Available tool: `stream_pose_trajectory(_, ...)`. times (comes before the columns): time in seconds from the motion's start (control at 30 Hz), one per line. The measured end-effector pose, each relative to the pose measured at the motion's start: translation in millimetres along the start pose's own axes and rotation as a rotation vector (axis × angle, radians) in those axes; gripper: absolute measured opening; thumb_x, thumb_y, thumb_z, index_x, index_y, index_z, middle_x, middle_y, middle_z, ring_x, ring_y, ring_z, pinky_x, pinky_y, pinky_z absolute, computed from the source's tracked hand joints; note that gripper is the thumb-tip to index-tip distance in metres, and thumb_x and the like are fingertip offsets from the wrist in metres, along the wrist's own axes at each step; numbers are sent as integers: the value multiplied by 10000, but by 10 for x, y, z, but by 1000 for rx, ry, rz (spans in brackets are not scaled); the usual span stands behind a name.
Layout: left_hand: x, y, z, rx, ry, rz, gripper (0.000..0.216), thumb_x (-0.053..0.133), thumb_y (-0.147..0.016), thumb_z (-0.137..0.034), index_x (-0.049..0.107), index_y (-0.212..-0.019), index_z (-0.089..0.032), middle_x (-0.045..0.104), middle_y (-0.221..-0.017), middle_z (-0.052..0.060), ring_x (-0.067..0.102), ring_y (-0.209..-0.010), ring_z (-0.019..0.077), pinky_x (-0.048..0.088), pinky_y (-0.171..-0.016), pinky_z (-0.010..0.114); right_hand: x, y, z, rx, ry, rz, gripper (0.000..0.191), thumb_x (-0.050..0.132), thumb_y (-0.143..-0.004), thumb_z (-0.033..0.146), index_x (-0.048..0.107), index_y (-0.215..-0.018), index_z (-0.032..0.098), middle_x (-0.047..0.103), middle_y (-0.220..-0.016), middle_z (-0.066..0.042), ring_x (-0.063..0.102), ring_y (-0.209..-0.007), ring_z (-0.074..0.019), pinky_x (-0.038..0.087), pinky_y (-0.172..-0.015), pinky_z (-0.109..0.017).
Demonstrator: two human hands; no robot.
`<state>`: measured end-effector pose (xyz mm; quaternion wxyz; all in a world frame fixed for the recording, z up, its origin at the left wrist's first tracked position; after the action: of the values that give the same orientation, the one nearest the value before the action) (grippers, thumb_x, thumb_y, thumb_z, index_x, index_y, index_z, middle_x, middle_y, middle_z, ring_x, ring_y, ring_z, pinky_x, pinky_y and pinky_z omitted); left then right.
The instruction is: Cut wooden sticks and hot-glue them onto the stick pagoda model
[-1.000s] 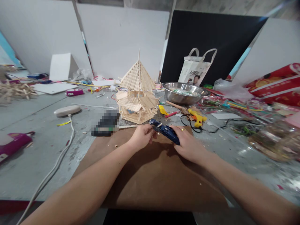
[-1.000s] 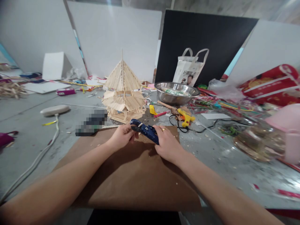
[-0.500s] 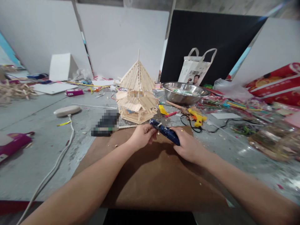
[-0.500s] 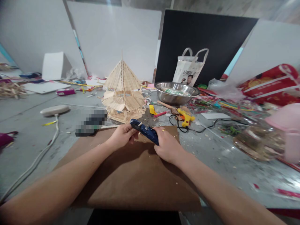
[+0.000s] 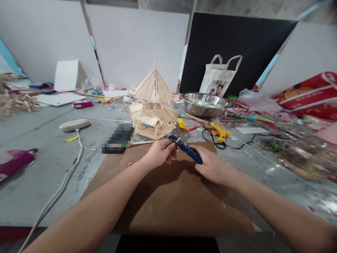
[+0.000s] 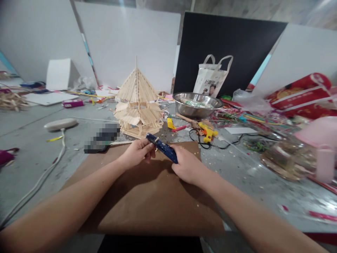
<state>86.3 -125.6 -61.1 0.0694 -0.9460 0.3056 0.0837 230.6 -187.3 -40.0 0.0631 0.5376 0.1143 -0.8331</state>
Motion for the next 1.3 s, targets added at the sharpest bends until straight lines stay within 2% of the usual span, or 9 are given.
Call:
stream_pose_trajectory(0.1,-7,0,-6,-15,-26,12,242,375,-801,-316,440,-652,-137,526,-510,-16,457,-328,47,367,-356,158,-6,5,27,27,-7,30,534,423,-609,79,439,-1129,201,552,-1094,-71,510,-975,-223,381,-813,-333)
stream_pose_trajectory(0.2,-7,7,-9,-35,-65,48,240,352,-804,-296,436,-645,-137,527,-499,-12,453,-318,51,349,-342,154,-11,27,35,78,-12,77,427,409,-607,86,503,-1008,201,602,-966,-58,547,-862,-208,399,-731,-304)
stream_pose_trajectory(0.37,44,43,69,-175,-235,154,270,354,-785,-344,472,-657,-138,500,-442,-28,379,-270,47,269,-294,150,29,140,-1,242,-68,268,169,411,-587,127,499,-721,180,612,-751,-37,554,-690,-168,386,-584,-238)
stream_pose_trajectory(0.47,80,72,141,-264,-349,223,360,353,-765,-440,509,-649,-137,478,-412,-29,343,-260,50,253,-285,161,86,208,2,365,-128,400,151,403,-554,125,474,-674,183,586,-598,-10,542,-554,-139,355,-472,-205)
stream_pose_trajectory(0.6,79,78,184,-276,-455,241,410,362,-743,-491,546,-645,-137,458,-398,-27,344,-270,55,248,-290,165,163,221,9,526,-179,531,134,402,-542,158,478,-650,177,512,-446,5,494,-403,-137,320,-362,-210)
stream_pose_trajectory(0.73,64,64,211,-282,-489,218,382,343,-757,-452,543,-665,-138,447,-405,-26,360,-275,61,265,-293,166,207,153,5,554,-221,563,61,414,-543,185,472,-553,169,536,-481,-14,492,-377,-124,348,-350,-213)
stream_pose_trajectory(0.93,64,59,240,-355,-545,202,217,377,-727,-297,530,-711,-144,465,-457,-24,406,-285,77,311,-288,176,264,85,-30,565,-197,601,122,424,-566,218,475,-470,164,554,-472,-21,494,-352,-119,375,-357,-223)
stream_pose_trajectory(1.3,83,63,208,-390,-547,210,166,361,-702,-179,518,-733,-133,454,-457,-25,424,-294,75,358,-297,178,282,57,-30,558,-129,561,139,429,-568,232,473,-461,156,547,-459,-37,508,-347,-139,387,-345,-232)
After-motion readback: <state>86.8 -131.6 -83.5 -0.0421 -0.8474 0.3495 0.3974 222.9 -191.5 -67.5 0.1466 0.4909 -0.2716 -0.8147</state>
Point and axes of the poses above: each hand's wrist, its own y-axis away from the middle knuckle, its own x-axis out of the palm, z = x × y, the point moved 4 cm from there along -y, towards the middle knuckle
